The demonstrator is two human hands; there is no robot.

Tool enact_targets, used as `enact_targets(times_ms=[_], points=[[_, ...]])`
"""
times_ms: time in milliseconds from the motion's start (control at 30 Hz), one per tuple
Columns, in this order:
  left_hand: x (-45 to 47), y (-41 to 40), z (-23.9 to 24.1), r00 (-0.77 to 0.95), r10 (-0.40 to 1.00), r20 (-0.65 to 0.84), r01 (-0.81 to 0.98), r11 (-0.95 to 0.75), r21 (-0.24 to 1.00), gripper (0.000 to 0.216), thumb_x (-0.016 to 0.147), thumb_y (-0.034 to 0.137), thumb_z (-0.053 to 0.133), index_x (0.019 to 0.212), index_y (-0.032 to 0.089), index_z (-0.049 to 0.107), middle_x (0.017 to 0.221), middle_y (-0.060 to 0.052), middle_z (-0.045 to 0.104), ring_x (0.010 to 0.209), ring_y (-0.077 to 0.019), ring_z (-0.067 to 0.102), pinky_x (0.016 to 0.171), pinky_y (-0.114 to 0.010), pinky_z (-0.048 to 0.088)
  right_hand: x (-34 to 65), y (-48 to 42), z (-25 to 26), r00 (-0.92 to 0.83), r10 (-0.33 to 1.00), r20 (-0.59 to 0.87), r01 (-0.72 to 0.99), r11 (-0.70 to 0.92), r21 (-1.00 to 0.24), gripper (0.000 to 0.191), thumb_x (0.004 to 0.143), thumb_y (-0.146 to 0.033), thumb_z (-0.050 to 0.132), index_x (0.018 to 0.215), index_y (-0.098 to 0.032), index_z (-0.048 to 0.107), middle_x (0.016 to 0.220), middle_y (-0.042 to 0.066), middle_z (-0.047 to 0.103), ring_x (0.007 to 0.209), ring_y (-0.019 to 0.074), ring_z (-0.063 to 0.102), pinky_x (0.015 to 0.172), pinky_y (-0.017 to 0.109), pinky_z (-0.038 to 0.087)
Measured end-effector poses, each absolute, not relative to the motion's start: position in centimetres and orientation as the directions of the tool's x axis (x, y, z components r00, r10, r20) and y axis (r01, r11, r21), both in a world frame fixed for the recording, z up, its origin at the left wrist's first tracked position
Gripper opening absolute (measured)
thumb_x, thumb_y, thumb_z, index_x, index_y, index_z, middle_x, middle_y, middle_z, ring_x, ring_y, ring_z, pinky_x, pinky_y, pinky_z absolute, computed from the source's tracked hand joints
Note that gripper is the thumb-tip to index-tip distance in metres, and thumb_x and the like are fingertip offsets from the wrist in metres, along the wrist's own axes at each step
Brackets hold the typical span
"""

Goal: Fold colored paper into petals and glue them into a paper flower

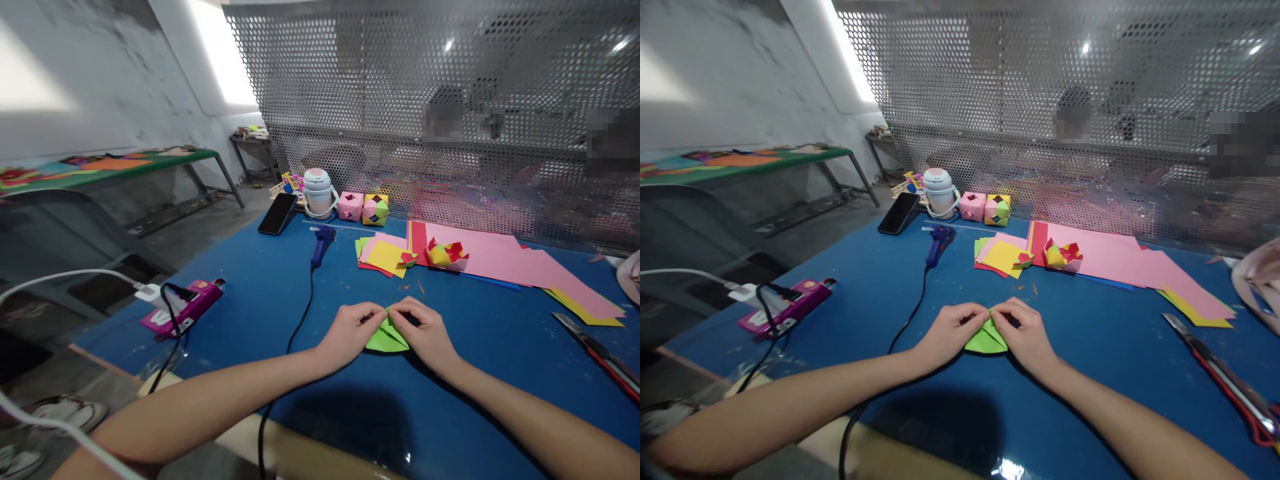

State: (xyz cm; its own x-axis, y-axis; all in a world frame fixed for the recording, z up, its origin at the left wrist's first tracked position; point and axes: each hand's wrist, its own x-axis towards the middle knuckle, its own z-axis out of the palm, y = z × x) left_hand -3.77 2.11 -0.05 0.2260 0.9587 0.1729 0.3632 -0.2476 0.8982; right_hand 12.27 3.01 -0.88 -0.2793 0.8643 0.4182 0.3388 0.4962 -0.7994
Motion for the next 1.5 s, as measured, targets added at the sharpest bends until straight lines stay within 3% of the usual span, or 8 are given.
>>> enact_targets(times_ms=[433, 667, 800, 933, 1133, 1500], points=[[-3.7, 2.1, -0.2, 0.279, 0.949, 0.148, 0.284, -0.229, 0.931, 0.025, 0.081, 0.03, 0.047, 0.074, 0.012, 0.064, 0.068, -0.002, 0.061, 0.065, -0.0116, 0.051, 0.061, -0.02, 0.039, 12.3, 3.1, -1.1, -0.268, 0.883, 0.385, 0.353, 0.462, -0.813, 0.016, 0.081, -0.023, 0.052, 0.07, -0.017, 0.063, 0.068, 0.001, 0.06, 0.063, 0.0127, 0.056, 0.06, 0.024, 0.043], [-3.6, 2.2, -0.9, 0.36, 0.933, 0.018, 0.112, -0.062, 0.992, 0.021, 0.077, 0.03, 0.053, 0.086, 0.013, 0.059, 0.073, -0.001, 0.06, 0.065, -0.0107, 0.053, 0.06, -0.02, 0.041, 12.4, 3.3, -1.3, -0.249, 0.881, 0.401, 0.379, 0.47, -0.797, 0.016, 0.081, -0.022, 0.052, 0.069, -0.017, 0.062, 0.068, 0.001, 0.06, 0.064, 0.013, 0.056, 0.061, 0.024, 0.042], [-3.6, 2.5, -1.2, 0.299, 0.954, 0.029, 0.147, -0.076, 0.986, 0.02, 0.078, 0.032, 0.052, 0.082, 0.013, 0.059, 0.066, 0.001, 0.057, 0.06, -0.0095, 0.051, 0.056, -0.019, 0.039, 12.4, 3.4, -1.2, -0.28, 0.883, 0.378, 0.359, 0.461, -0.811, 0.017, 0.082, -0.027, 0.05, 0.077, -0.018, 0.064, 0.073, 0.003, 0.061, 0.068, 0.014, 0.056, 0.064, 0.025, 0.043], [-3.8, 2.6, -1.0, 0.213, 0.976, 0.04, 0.168, -0.077, 0.983, 0.022, 0.079, 0.032, 0.051, 0.086, 0.013, 0.061, 0.072, -0.001, 0.061, 0.063, -0.0108, 0.053, 0.058, -0.019, 0.04, 12.2, 3.2, -1.0, -0.275, 0.92, 0.277, 0.357, 0.366, -0.859, 0.017, 0.081, -0.031, 0.052, 0.086, -0.017, 0.059, 0.073, 0.002, 0.058, 0.065, 0.0127, 0.053, 0.059, 0.023, 0.043], [-3.8, 2.7, -1.0, 0.156, 0.982, 0.102, 0.263, -0.141, 0.955, 0.02, 0.08, 0.028, 0.049, 0.083, 0.014, 0.063, 0.073, 0.0, 0.063, 0.063, -0.0107, 0.053, 0.057, -0.018, 0.039, 12.0, 3.2, -1.4, -0.224, 0.951, 0.215, 0.399, 0.29, -0.87, 0.015, 0.079, -0.03, 0.052, 0.07, -0.017, 0.05, 0.06, -0.003, 0.047, 0.054, 0.0096, 0.044, 0.05, 0.02, 0.036], [-3.8, 2.5, -0.4, 0.221, 0.97, 0.098, 0.277, -0.159, 0.948, 0.021, 0.079, 0.025, 0.047, 0.083, 0.014, 0.065, 0.068, 0.001, 0.059, 0.061, -0.0099, 0.048, 0.055, -0.018, 0.036, 12.3, 3.4, -1.7, -0.215, 0.938, 0.272, 0.464, 0.343, -0.817, 0.018, 0.078, -0.027, 0.052, 0.064, -0.017, 0.051, 0.059, -0.001, 0.052, 0.055, 0.0108, 0.047, 0.052, 0.022, 0.037]])
